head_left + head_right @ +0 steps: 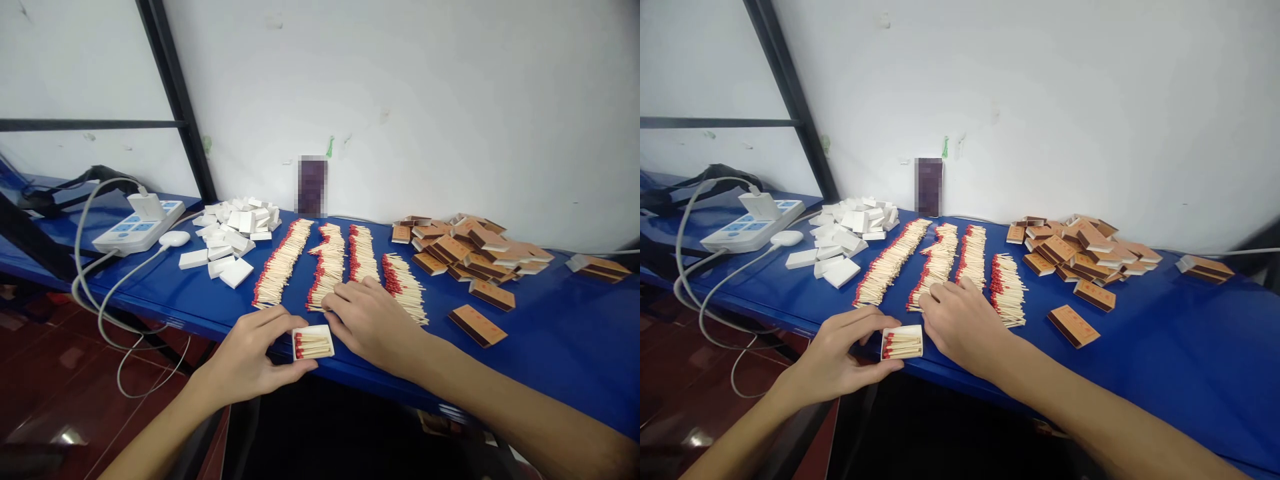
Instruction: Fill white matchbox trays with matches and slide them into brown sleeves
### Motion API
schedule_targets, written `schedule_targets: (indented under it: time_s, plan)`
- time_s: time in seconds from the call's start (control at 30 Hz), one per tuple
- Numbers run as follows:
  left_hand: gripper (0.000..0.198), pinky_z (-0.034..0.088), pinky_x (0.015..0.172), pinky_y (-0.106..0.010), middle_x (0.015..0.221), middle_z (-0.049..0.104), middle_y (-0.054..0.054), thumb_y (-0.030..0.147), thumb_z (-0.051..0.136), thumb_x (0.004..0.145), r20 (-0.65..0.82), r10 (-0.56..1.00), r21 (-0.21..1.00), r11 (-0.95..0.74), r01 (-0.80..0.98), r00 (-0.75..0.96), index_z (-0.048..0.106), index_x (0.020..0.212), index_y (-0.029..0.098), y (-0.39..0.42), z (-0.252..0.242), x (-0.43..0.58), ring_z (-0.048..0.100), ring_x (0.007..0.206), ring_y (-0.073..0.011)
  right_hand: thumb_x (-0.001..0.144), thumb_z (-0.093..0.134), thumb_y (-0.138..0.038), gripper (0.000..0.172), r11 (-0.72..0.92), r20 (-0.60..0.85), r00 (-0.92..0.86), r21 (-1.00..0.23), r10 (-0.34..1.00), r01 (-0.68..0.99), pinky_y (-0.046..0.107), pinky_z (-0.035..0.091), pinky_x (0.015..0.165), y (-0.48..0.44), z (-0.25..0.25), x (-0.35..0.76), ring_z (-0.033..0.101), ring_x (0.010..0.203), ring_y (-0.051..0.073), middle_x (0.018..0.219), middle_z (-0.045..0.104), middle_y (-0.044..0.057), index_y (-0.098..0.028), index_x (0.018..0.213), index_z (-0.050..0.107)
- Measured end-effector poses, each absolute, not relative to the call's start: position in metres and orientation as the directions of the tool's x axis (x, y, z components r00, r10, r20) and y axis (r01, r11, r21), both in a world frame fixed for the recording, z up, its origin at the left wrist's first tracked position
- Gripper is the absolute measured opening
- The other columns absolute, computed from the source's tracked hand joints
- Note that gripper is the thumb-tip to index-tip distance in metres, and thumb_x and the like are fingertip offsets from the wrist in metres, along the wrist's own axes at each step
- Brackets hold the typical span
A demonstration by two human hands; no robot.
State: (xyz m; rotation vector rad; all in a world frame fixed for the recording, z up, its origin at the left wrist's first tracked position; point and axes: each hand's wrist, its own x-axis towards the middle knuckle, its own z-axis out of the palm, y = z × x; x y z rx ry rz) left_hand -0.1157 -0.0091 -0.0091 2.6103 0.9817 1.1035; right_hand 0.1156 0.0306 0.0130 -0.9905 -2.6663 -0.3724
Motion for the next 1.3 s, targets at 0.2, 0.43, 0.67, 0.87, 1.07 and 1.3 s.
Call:
schedule_targets:
  time_s: [0.2, 0.43, 0.67, 0.87, 1.07, 1.3]
  plan:
    - [0.029, 0.042, 0.060, -0.024, 0.084, 0.062, 0.000, 0.029, 0.078, 0.087, 0.585, 0.628, 0.372, -0.770, 0.518, 0.514, 0.065, 0.109, 0.016, -0.0082, -0.0089, -0.1149, 0.051, 0.065, -0.0120, 0.100, 0.050, -0.016, 0.017, 0.746, 0.348, -0.737, 0.140, 0.579, 0.652, 0.035, 0.029, 0.075, 0.0310, 0.0109, 0.1161, 0.060, 0.078, 0.020, 0.086, 0.066, 0.003, -0.017, 0.088, 0.062]
    - [0.030, 0.043, 0.061, -0.023, 0.084, 0.063, 0.000, 0.028, 0.078, 0.086, 0.598, 0.615, 0.363, -0.780, 0.510, 0.514, 0.064, 0.110, 0.017, -0.0086, -0.0099, -0.1154, 0.053, 0.066, -0.0122, 0.096, 0.058, -0.016, 0.010, 0.780, 0.332, -0.781, 0.174, 0.528, 0.601, 0.035, 0.026, 0.073, 0.0313, 0.0119, 0.1151, 0.059, 0.075, 0.020, 0.083, 0.066, 0.001, -0.017, 0.086, 0.059]
    - [0.027, 0.044, 0.059, -0.024, 0.082, 0.064, -0.001, 0.029, 0.077, 0.086, 0.593, 0.622, 0.361, -0.773, 0.522, 0.512, 0.065, 0.108, 0.018, -0.0083, -0.0079, -0.1150, 0.055, 0.065, -0.0128, 0.098, 0.055, -0.015, 0.010, 0.794, 0.290, -0.802, 0.178, 0.522, 0.581, 0.034, 0.025, 0.072, 0.0292, 0.0136, 0.1165, 0.058, 0.074, 0.019, 0.084, 0.066, 0.002, -0.017, 0.088, 0.056]
    - [0.027, 0.044, 0.060, -0.023, 0.083, 0.063, -0.001, 0.028, 0.077, 0.087, 0.596, 0.614, 0.364, -0.781, 0.508, 0.518, 0.065, 0.108, 0.017, -0.0086, -0.0079, -0.1150, 0.054, 0.066, -0.0126, 0.100, 0.052, -0.015, 0.011, 0.796, 0.256, -0.802, 0.155, 0.540, 0.586, 0.034, 0.025, 0.073, 0.0278, 0.0161, 0.1184, 0.057, 0.076, 0.019, 0.085, 0.065, 0.002, -0.017, 0.089, 0.056]
    - [0.028, 0.045, 0.062, -0.023, 0.084, 0.063, 0.000, 0.026, 0.078, 0.086, 0.586, 0.616, 0.376, -0.782, 0.497, 0.526, 0.065, 0.109, 0.017, -0.0089, -0.0079, -0.1147, 0.053, 0.066, -0.0122, 0.099, 0.049, -0.011, 0.012, 0.798, 0.240, -0.838, 0.264, 0.490, 0.542, 0.035, 0.025, 0.075, 0.0254, 0.0179, 0.1219, 0.053, 0.075, 0.021, 0.087, 0.063, 0.003, -0.017, 0.091, 0.055]
    - [0.028, 0.045, 0.060, -0.024, 0.083, 0.064, -0.001, 0.028, 0.077, 0.087, 0.597, 0.613, 0.359, -0.781, 0.511, 0.517, 0.065, 0.109, 0.017, -0.0090, -0.0082, -0.1147, 0.055, 0.066, -0.0128, 0.099, 0.047, -0.010, 0.013, 0.763, 0.237, -0.823, 0.308, 0.517, 0.568, 0.037, 0.025, 0.077, 0.0269, 0.0150, 0.1215, 0.053, 0.074, 0.021, 0.085, 0.063, 0.004, -0.017, 0.090, 0.055]
